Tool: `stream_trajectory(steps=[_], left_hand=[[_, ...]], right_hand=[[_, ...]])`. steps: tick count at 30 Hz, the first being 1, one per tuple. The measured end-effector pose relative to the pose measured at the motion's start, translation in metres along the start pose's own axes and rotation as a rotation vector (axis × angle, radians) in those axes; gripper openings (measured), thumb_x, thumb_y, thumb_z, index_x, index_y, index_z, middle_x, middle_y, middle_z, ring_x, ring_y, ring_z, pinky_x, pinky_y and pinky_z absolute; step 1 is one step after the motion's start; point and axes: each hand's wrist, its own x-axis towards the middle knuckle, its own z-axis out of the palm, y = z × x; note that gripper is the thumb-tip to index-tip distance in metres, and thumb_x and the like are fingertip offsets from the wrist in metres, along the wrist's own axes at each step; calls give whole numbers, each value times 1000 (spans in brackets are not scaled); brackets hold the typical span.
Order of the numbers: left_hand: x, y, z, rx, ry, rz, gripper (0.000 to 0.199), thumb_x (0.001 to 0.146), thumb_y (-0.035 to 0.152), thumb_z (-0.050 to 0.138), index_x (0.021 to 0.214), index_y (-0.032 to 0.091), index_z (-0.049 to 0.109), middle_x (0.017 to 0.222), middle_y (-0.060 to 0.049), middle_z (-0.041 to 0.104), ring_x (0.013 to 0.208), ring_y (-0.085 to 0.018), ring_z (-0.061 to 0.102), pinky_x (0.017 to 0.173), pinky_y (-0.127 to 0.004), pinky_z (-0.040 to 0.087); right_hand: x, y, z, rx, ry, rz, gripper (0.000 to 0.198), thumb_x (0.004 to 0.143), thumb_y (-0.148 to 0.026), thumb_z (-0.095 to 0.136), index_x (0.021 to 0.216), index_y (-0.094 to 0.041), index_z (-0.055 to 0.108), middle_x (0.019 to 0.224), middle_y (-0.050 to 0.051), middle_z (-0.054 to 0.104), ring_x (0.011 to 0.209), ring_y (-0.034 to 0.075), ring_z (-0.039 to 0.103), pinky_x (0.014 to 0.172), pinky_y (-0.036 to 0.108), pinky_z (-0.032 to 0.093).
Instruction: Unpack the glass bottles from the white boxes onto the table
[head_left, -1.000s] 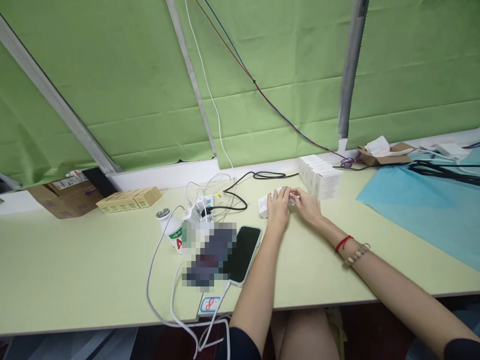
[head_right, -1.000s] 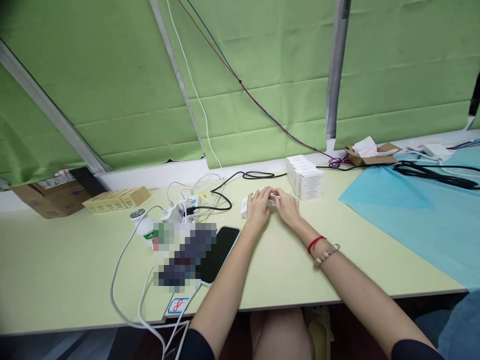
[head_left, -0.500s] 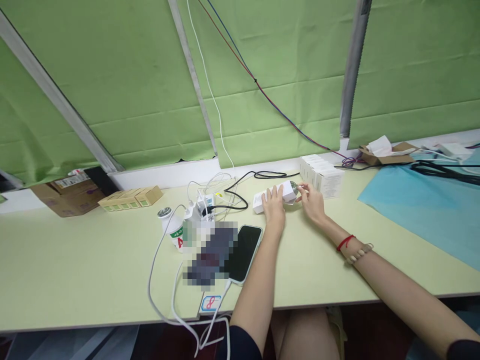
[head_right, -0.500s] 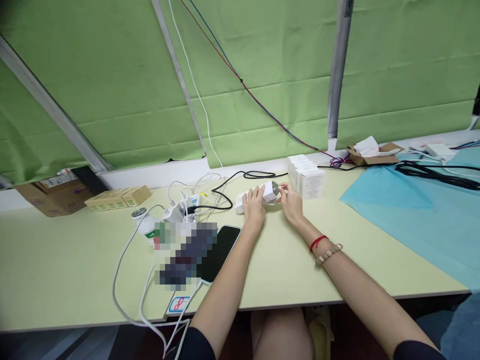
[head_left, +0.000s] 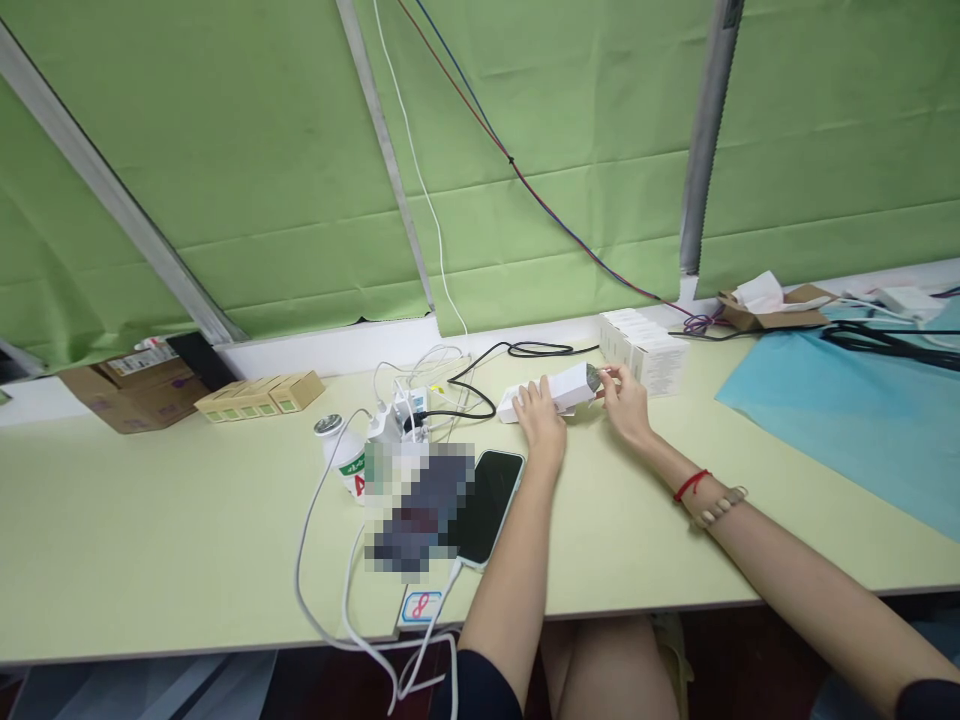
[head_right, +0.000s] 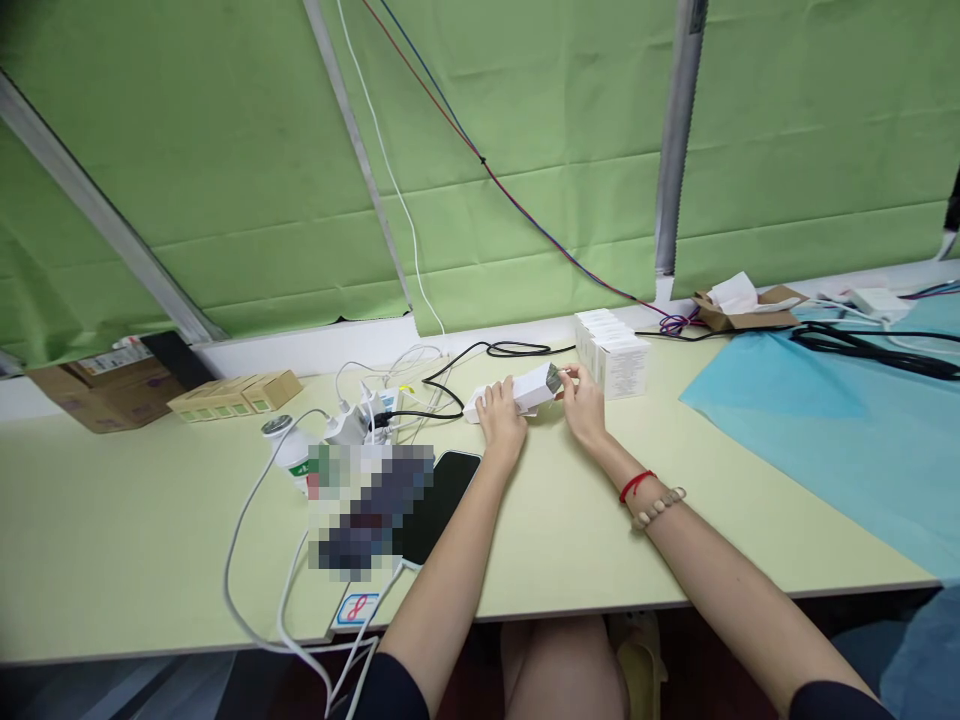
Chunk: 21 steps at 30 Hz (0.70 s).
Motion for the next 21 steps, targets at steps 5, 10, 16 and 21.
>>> stream_trajectory(steps=[5,10,16,21], left_hand=[[-2,11,0,-115,58,190,66,77,36,58,138,20,39,136,-9,49,131,-28,38,112,-46,24],[-4,19,-7,-86,96,308,55,82,24,51,137,24,42,137,-7,48,131,-24,38,111,-42,28],[-2,17,-6,-65,87,289,54,83,16,48,136,23,43,133,-6,52,129,-24,41,112,-43,28],[-2,16,-5,-65,102,258,53,83,15,49,135,23,45,132,-5,53,130,-24,41,113,-44,26]], right_hand=[[-2,-3,-1,-187,-9,-7,58,86,-66,29,97,-17,60,83,9,69,63,19,61,62,32,43],[-5,-5,0,-217,-8,-5,52,88,-60,30,98,-18,61,94,10,69,79,23,62,67,33,42],[-5,-4,1,-199,39,-15,50,88,-57,31,100,-18,60,95,12,68,83,24,62,70,33,42],[-4,-6,1,-191,32,-15,46,88,-55,33,99,-18,60,91,10,69,75,22,62,68,33,42]])
